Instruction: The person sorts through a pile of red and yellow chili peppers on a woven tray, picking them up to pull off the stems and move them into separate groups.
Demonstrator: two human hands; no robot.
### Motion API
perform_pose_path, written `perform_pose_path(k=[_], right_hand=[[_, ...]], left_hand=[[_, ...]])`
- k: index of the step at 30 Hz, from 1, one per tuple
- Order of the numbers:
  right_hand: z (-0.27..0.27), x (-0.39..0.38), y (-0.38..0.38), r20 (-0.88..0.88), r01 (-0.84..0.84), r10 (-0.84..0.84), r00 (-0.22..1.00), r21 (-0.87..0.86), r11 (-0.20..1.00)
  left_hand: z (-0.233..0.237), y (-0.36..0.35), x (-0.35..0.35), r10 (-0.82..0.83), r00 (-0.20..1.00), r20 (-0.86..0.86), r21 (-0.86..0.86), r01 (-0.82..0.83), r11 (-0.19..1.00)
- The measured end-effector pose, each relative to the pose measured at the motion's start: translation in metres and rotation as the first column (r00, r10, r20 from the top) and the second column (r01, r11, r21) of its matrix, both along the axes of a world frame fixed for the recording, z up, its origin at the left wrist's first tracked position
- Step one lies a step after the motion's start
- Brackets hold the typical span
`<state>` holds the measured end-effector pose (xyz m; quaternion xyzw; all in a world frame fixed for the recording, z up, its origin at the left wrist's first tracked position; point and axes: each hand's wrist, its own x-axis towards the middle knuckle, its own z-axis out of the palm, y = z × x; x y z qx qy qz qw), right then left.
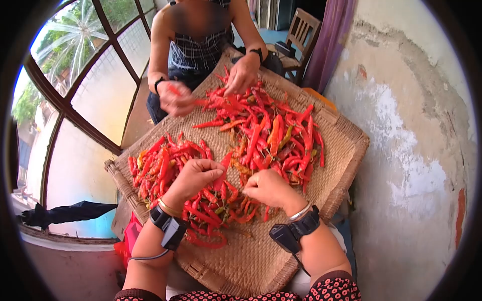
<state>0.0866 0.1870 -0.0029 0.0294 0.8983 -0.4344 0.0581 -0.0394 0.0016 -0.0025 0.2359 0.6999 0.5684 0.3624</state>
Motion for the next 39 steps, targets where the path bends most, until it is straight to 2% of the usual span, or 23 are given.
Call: perform_pose_path(k=[1,3,5,7,11,13,15,17,19,21,22,23,24,25,27,28,30,31,32,33,34,37,39], right_hand=[[0.003,-0.003,0.001,-0.011,-0.002,0.002,1.0,0.008,1.0],[0.006,-0.002,-0.001,0.224,0.021,-0.008,0.975,-0.054,0.998],[0.006,-0.002,-0.004,0.239,0.045,-0.013,0.971,-0.127,0.991],[0.006,-0.002,-0.008,0.191,0.17,-0.117,0.975,-0.292,0.941],[0.006,-0.005,-0.011,0.101,0.23,-0.208,0.973,-0.513,0.827],[0.007,-0.005,-0.011,0.125,0.253,-0.221,0.967,-0.519,0.816],[0.001,-0.005,-0.015,0.092,0.242,-0.251,0.963,-0.7,0.672],[0.003,-0.004,-0.02,0.11,0.253,-0.251,0.962,-0.708,0.659],[0.003,-0.004,-0.019,0.024,0.161,-0.194,0.981,-0.666,0.729],[0.002,-0.006,-0.015,0.075,0.178,-0.171,0.983,-0.647,0.741],[0.004,-0.007,-0.013,0.137,0.218,-0.17,0.976,-0.569,0.793],[0.005,-0.009,-0.012,0.2,0.252,-0.174,0.964,-0.485,0.837],[-0.001,-0.011,-0.009,0.116,0.216,-0.182,0.976,-0.568,0.794],[-0.003,-0.013,-0.016,-0.031,0.16,-0.269,0.963,-0.738,0.656],[0.012,-0.016,-0.021,-0.121,0.082,-0.399,0.909,-0.886,0.457],[0.01,-0.017,-0.016,-0.113,0.089,-0.398,0.911,-0.885,0.456],[0.004,-0.016,-0.004,-0.011,0.163,-0.243,0.97,-0.711,0.684],[-0.003,-0.016,-0.001,-0.014,0.162,-0.244,0.97,-0.711,0.684],[-0.013,-0.015,0.0,-0.187,0.062,-0.11,0.976,-0.244,0.968],[-0.019,-0.014,0.0,-0.265,-0.009,0.095,0.96,0.309,0.951],[-0.021,-0.012,-0.007,-0.25,0.004,0.118,0.961,0.439,0.898],[-0.035,-0.009,-0.017,-0.32,0.038,0.15,0.935,0.511,0.859],[-0.038,-0.01,-0.018,-0.246,0.026,0.137,0.96,0.561,0.827]], left_hand=[[-0.005,0.001,-0.002,-0.005,1.0,-0.019,0.009,0.005,1.0],[-0.004,0.002,-0.005,0.01,0.998,-0.057,0.06,-0.007,0.998],[0.001,0.004,-0.003,0.279,0.959,0.047,0.389,-0.275,0.879],[-0.009,0.0,-0.009,0.255,0.967,-0.029,0.339,-0.23,0.912],[-0.005,0.004,0.003,-0.009,1.0,0.025,0.059,0.008,0.998],[0.005,0.007,0.018,-0.098,0.995,0.028,0.018,0.098,0.995],[0.004,0.009,0.023,-0.171,0.983,0.067,0.037,0.169,0.985],[-0.006,0.01,0.027,-0.179,0.984,-0.018,-0.052,0.178,0.983],[-0.006,0.008,0.026,-0.16,0.987,-0.009,-0.044,0.159,0.986],[-0.003,0.005,0.022,-0.164,0.985,-0.061,-0.084,0.158,0.984],[0.004,0.003,0.02,-0.18,0.96,-0.215,-0.216,0.133,0.967],[0.0,0.001,0.018,-0.184,0.96,-0.209,-0.216,0.138,0.966],[-0.005,-0.001,0.014,-0.254,0.878,-0.406,-0.266,0.153,0.952],[-0.011,-0.002,0.014,-0.323,0.756,-0.57,-0.319,0.158,0.934],[-0.01,0.0,0.02,-0.362,0.74,-0.567,-0.368,0.166,0.915],[-0.011,0.001,0.023,-0.384,0.705,-0.596,-0.404,0.15,0.902],[-0.011,0.002,0.029,-0.426,0.658,-0.621,-0.459,0.135,0.878],[-0.013,0.002,0.029,-0.426,0.656,-0.623,-0.458,0.136,0.878],[-0.016,0.002,0.028,-0.46,0.622,-0.634,-0.478,0.152,0.865],[-0.018,0.002,0.028,-0.489,0.585,-0.647,-0.496,0.164,0.852],[-0.02,0.002,0.029,-0.479,0.575,-0.664,-0.485,0.157,0.86],[-0.022,0.0,0.029,-0.446,0.547,-0.709,-0.451,0.135,0.882],[-0.022,0.001,0.031,-0.48,0.541,-0.691,-0.492,0.134,0.86]])
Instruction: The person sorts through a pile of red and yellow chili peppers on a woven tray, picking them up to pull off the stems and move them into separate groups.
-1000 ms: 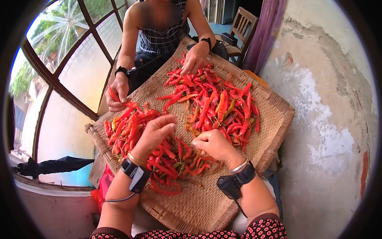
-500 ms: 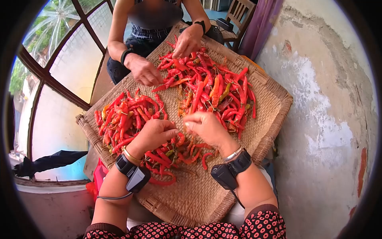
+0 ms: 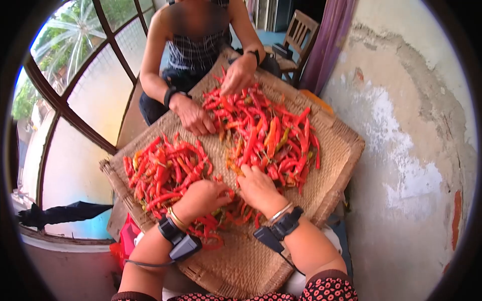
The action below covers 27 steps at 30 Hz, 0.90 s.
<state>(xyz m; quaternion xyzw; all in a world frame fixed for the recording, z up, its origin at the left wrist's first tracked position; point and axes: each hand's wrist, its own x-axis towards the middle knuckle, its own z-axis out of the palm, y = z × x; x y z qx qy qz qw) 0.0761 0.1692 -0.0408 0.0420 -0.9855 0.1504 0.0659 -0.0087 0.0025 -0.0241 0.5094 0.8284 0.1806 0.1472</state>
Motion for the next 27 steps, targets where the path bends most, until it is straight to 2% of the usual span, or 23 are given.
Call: perform_pose_path(k=[1,4,5,7,8,9,10,11,12,14,16,18,20,22,24,26,27], right_hand=[[0.0,0.0,0.0,0.048,0.002,-0.003,0.999,0.019,1.0],[0.007,-0.001,-0.002,0.241,0.073,-0.042,0.97,-0.121,0.99],[0.01,0.0,-0.003,0.236,0.071,-0.041,0.971,-0.121,0.99],[0.014,-0.001,-0.005,0.285,0.147,-0.059,0.957,-0.3,0.942],[0.014,-0.002,-0.004,0.283,0.145,-0.056,0.957,-0.302,0.942],[0.014,-0.002,-0.001,0.209,0.107,-0.019,0.978,-0.418,0.902],[0.013,-0.002,0.001,0.137,0.065,0.009,0.99,-0.528,0.847],[0.024,-0.001,0.001,0.152,0.067,0.04,0.988,-0.638,0.767],[0.023,-0.001,0.002,0.142,0.075,0.078,0.987,-0.826,0.559],[0.042,0.004,0.004,0.208,0.148,0.176,0.962,-0.942,0.301],[0.046,0.006,0.003,0.242,0.193,0.18,0.954,-0.949,0.251],[0.045,0.006,0.001,0.158,0.113,0.183,0.97,-0.966,0.234],[0.052,0.006,0.0,0.159,0.114,0.178,0.971,-0.965,0.237],[0.05,0.008,0.001,0.189,0.133,0.217,0.958,-0.96,0.248],[0.045,0.01,-0.002,0.161,0.119,0.205,0.965,-0.972,0.203],[0.051,0.012,0.0,0.234,0.202,0.143,0.962,-0.957,0.208],[0.05,0.011,0.005,0.243,0.213,0.139,0.96,-0.956,0.203]], left_hand=[[0.004,0.001,0.0,0.005,1.0,-0.003,0.008,-0.005,1.0],[0.005,0.001,0.001,0.023,0.999,0.031,0.006,-0.024,1.0],[0.004,0.001,0.001,0.024,0.999,0.046,0.01,-0.025,1.0],[0.006,0.001,-0.001,0.027,0.998,0.055,0.014,-0.028,1.0],[0.007,0.001,-0.001,0.038,0.998,0.048,0.071,-0.041,0.997],[0.007,0.0,0.0,0.049,0.998,0.044,0.126,-0.055,0.991],[0.007,0.001,0.0,0.053,0.997,0.052,0.12,-0.059,0.991],[0.006,0.002,-0.002,0.093,0.994,0.063,0.205,-0.104,0.973],[0.005,0.003,-0.002,0.131,0.988,0.085,0.28,-0.15,0.948],[0.008,0.005,-0.007,0.061,0.964,0.257,0.35,-0.152,0.924],[0.013,0.007,-0.005,0.125,0.744,0.656,0.209,-0.339,0.917],[0.026,0.007,-0.005,0.098,0.482,0.871,0.139,-0.432,0.891],[0.021,0.007,-0.008,0.057,0.443,0.895,0.168,-0.453,0.876],[0.019,0.007,-0.005,-0.066,0.398,0.915,0.269,-0.48,0.835],[0.01,0.007,-0.012,0.024,0.435,0.9,0.181,-0.423,0.888],[0.027,0.006,-0.014,0.109,0.459,0.882,0.101,-0.409,0.907],[0.029,0.006,-0.019,0.116,0.483,0.868,0.127,-0.44,0.889]])
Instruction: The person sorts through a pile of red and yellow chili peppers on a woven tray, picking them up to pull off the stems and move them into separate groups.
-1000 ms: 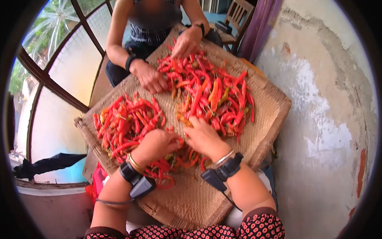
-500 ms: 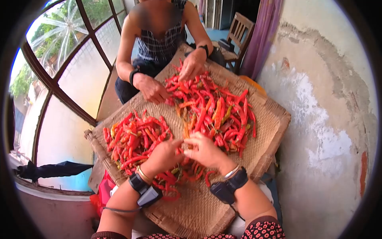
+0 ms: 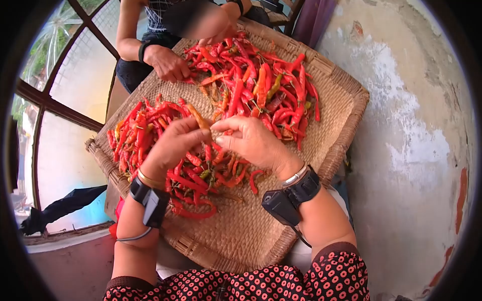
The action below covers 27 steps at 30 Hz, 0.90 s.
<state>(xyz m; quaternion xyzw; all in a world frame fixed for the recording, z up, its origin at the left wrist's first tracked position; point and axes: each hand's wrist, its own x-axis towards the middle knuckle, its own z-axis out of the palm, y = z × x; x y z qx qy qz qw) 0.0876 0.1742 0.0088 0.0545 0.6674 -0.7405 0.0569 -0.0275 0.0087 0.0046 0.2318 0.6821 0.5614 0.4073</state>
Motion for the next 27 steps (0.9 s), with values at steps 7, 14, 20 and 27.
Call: perform_pose_path(k=[7,14,20,27], right_hand=[[-0.037,0.008,0.009,0.1,-0.145,0.236,0.967,0.973,0.182],[-0.028,0.005,0.005,0.136,-0.167,0.221,0.966,0.977,0.131],[-0.005,0.001,0.006,-0.002,0.022,-0.027,1.0,0.619,0.785],[-0.005,-0.002,0.005,0.018,0.148,-0.155,0.988,0.219,0.964]], left_hand=[[-0.029,-0.003,-0.026,0.233,0.912,-0.339,0.239,-0.156,0.958],[-0.013,0.004,0.013,-0.054,0.822,-0.567,-0.077,0.012,0.997],[-0.025,0.004,0.019,-0.308,0.942,-0.135,0.074,0.32,0.945],[-0.008,0.002,0.015,-0.298,0.95,0.095,-0.02,0.301,0.953]])
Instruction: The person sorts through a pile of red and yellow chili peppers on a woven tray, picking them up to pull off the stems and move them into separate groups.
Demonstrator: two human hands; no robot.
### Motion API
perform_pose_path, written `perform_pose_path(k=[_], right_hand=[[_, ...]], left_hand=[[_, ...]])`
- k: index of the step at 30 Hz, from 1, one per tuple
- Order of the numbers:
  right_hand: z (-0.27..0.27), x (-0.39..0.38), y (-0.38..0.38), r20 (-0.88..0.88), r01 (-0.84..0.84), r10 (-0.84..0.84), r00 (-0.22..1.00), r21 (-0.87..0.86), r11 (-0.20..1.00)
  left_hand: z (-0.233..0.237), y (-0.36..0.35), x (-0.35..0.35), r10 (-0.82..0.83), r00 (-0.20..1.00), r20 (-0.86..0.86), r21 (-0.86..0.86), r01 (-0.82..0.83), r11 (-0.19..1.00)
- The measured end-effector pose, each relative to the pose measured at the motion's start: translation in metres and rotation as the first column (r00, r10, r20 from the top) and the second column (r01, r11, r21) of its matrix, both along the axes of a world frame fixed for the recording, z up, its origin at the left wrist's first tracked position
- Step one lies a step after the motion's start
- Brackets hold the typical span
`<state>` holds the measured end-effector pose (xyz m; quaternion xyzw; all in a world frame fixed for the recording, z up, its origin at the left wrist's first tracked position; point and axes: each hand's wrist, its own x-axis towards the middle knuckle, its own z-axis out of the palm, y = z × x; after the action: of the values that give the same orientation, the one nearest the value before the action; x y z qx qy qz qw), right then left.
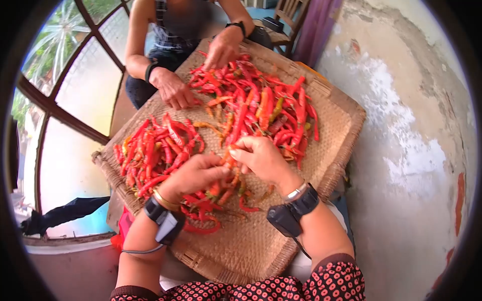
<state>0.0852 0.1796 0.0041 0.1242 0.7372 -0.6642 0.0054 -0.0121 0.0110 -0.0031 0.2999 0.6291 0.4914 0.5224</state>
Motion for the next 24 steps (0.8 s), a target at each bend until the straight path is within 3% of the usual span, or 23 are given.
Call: perform_pose_path(k=[4,5,6,7,10,11,12,13,14,15,16,17,18,19,20,22,24], right_hand=[[-0.002,-0.001,0.006,0.029,0.037,-0.036,0.999,-0.046,0.998],[-0.005,-0.002,0.011,-0.01,0.058,-0.058,0.998,0.232,0.971],[-0.005,-0.003,0.013,-0.053,0.085,-0.068,0.996,0.491,0.867],[-0.001,-0.001,0.016,0.0,0.072,-0.097,0.995,0.673,0.736],[-0.007,0.001,0.023,0.036,-0.017,-0.012,0.999,0.698,0.716],[-0.005,0.0,0.02,0.04,-0.007,-0.026,0.999,0.662,0.749],[-0.005,0.0,0.019,0.042,-0.007,-0.027,0.999,0.659,0.752],[-0.005,0.0,0.019,0.062,-0.041,0.005,0.998,0.595,0.802],[-0.004,0.0,0.018,0.078,-0.073,0.038,0.996,0.529,0.845],[-0.003,0.0,0.016,0.078,-0.072,0.035,0.996,0.528,0.846],[-0.002,-0.001,0.014,0.134,-0.084,0.039,0.99,0.347,0.934],[0.0,-0.002,0.012,0.187,-0.085,0.055,0.981,0.153,0.985],[0.002,-0.003,0.009,0.186,-0.087,0.057,0.981,0.153,0.984],[0.003,-0.003,0.007,0.162,-0.066,0.06,0.985,0.026,0.998],[0.004,-0.003,0.004,0.141,-0.046,0.061,0.988,-0.102,0.994],[0.001,-0.004,0.002,0.113,-0.029,0.049,0.992,-0.172,0.985],[-0.003,-0.003,0.001,0.105,-0.003,0.03,0.994,-0.252,0.968]], left_hand=[[0.006,-0.003,-0.009,-0.007,0.999,-0.046,-0.087,0.003,0.996],[0.003,-0.005,-0.011,-0.023,0.988,-0.155,-0.106,0.006,0.994],[0.001,-0.006,-0.014,-0.043,0.964,-0.261,-0.124,0.01,0.992],[0.003,-0.007,-0.016,-0.051,0.963,-0.265,-0.184,0.001,0.983],[0.008,-0.008,-0.023,0.048,0.973,-0.227,-0.14,-0.082,0.987],[0.006,-0.008,-0.027,0.193,0.974,-0.116,-0.036,-0.199,0.979],[0.005,-0.005,-0.025,0.192,0.975,-0.115,-0.041,-0.198,0.979],[0.005,0.002,-0.02,0.508,0.858,0.073,0.203,-0.512,0.835],[0.007,0.007,-0.018,0.701,0.636,0.322,0.355,-0.767,0.534],[0.006,0.004,-0.021,0.753,0.588,0.296,0.336,-0.802,0.494],[0.005,0.001,-0.021,0.752,0.589,0.296,0.336,-0.801,0.495],[0.005,-0.004,-0.019,0.715,0.691,0.105,0.301,-0.707,0.64],[0.005,-0.007,-0.018,0.634,0.769,-0.084,0.232,-0.604,0.763],[0.002,-0.007,-0.017,0.512,0.849,-0.129,0.172,-0.489,0.855],[0.0,-0.006,-0.012,0.357,0.921,-0.154,0.11,-0.343,0.933],[0.003,0.0,0.008,0.175,0.985,-0.005,0.084,-0.174,0.981],[0.0,0.0,0.006,0.099,0.994,-0.036,0.018,-0.098,0.995]])
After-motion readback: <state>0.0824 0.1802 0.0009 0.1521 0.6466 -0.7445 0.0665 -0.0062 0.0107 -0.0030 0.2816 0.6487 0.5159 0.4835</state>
